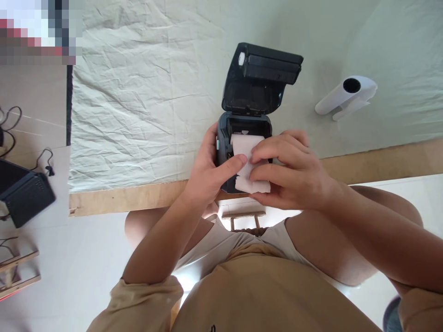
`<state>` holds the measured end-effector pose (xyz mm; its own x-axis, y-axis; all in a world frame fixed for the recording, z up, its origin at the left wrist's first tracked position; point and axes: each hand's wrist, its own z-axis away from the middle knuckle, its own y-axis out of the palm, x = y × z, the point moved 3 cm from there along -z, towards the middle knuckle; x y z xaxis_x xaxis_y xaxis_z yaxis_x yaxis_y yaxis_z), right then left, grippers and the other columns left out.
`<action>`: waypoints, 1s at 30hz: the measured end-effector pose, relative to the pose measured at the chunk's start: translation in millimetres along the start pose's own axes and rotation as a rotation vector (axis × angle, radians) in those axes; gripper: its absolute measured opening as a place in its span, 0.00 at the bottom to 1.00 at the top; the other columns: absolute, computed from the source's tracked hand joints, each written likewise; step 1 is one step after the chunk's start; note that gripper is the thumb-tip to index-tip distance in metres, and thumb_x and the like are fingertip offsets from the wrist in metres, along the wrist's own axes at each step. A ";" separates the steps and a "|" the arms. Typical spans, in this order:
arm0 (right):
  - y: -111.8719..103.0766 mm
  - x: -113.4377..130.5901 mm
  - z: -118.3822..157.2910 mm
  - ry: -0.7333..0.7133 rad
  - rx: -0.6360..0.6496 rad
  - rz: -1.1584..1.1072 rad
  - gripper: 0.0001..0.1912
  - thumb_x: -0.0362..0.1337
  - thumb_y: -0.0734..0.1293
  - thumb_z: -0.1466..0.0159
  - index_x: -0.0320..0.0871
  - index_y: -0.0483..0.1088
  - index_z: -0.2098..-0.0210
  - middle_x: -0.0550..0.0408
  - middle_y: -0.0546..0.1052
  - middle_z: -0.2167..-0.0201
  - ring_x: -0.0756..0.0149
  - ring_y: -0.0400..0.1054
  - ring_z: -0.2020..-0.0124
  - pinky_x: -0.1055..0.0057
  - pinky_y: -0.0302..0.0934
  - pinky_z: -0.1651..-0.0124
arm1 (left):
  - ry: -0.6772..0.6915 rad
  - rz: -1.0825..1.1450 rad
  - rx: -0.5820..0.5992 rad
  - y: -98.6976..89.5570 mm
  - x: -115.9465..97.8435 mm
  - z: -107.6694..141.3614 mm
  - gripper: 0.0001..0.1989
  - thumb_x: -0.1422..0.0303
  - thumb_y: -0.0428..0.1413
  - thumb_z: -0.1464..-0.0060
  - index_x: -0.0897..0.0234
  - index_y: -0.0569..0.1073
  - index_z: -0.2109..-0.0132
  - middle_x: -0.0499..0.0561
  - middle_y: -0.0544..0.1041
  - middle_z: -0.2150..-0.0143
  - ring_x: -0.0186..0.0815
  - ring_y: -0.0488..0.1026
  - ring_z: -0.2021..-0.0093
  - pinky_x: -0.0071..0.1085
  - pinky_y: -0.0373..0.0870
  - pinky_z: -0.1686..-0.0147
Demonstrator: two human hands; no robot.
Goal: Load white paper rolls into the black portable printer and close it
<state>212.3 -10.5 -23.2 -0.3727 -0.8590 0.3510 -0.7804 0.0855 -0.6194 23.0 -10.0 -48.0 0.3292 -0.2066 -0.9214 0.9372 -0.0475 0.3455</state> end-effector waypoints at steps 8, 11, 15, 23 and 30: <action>-15.5 -37.6 3.0 0.358 -0.286 -0.154 0.25 0.43 0.71 0.31 0.64 0.69 0.37 0.54 0.79 0.39 0.49 0.78 0.40 0.50 0.74 0.47 | -0.043 -0.102 -0.021 1.9 -5.6 -0.3 0.37 0.60 0.79 0.54 0.53 0.76 0.39 0.52 0.85 0.49 0.50 0.85 0.48 0.39 0.85 0.56; -11.8 -47.9 2.8 0.464 -0.135 -0.271 0.35 0.53 0.71 0.29 0.72 0.58 0.26 0.58 0.67 0.20 0.46 0.71 0.24 0.44 0.73 0.32 | -0.054 -0.099 -0.041 3.7 -7.0 0.6 0.35 0.61 0.79 0.56 0.53 0.77 0.42 0.51 0.86 0.50 0.48 0.85 0.51 0.38 0.84 0.57; -14.0 -50.8 3.0 0.458 -0.225 -0.390 0.30 0.64 0.66 0.26 0.67 0.65 0.29 0.56 0.79 0.33 0.49 0.75 0.30 0.46 0.74 0.32 | -0.051 -0.086 -0.032 0.6 -5.0 0.3 0.33 0.61 0.80 0.55 0.52 0.79 0.42 0.50 0.87 0.48 0.47 0.86 0.50 0.35 0.86 0.58; 8.1 -47.1 15.4 0.474 0.068 -0.403 0.32 0.57 0.69 0.24 0.58 0.64 0.25 0.49 0.81 0.37 0.52 0.82 0.46 0.51 0.83 0.47 | -0.053 -0.013 0.070 -2.6 -0.4 2.6 0.38 0.53 0.80 0.49 0.49 0.76 0.34 0.50 0.87 0.41 0.54 0.88 0.41 0.39 0.89 0.53; 5.5 -44.9 9.0 0.589 0.154 -0.482 0.34 0.57 0.71 0.26 0.54 0.64 0.26 0.49 0.80 0.37 0.55 0.81 0.50 0.56 0.84 0.51 | -0.142 0.092 0.054 6.5 -1.1 5.7 0.27 0.47 0.72 0.37 0.53 0.78 0.39 0.53 0.90 0.48 0.55 0.91 0.48 0.43 0.90 0.58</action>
<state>229.3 24.0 -48.7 -0.2491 -0.3696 0.8952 -0.8617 -0.3373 -0.3791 28.1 -15.7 -43.7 0.3898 -0.3481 -0.8525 0.8951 -0.0742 0.4396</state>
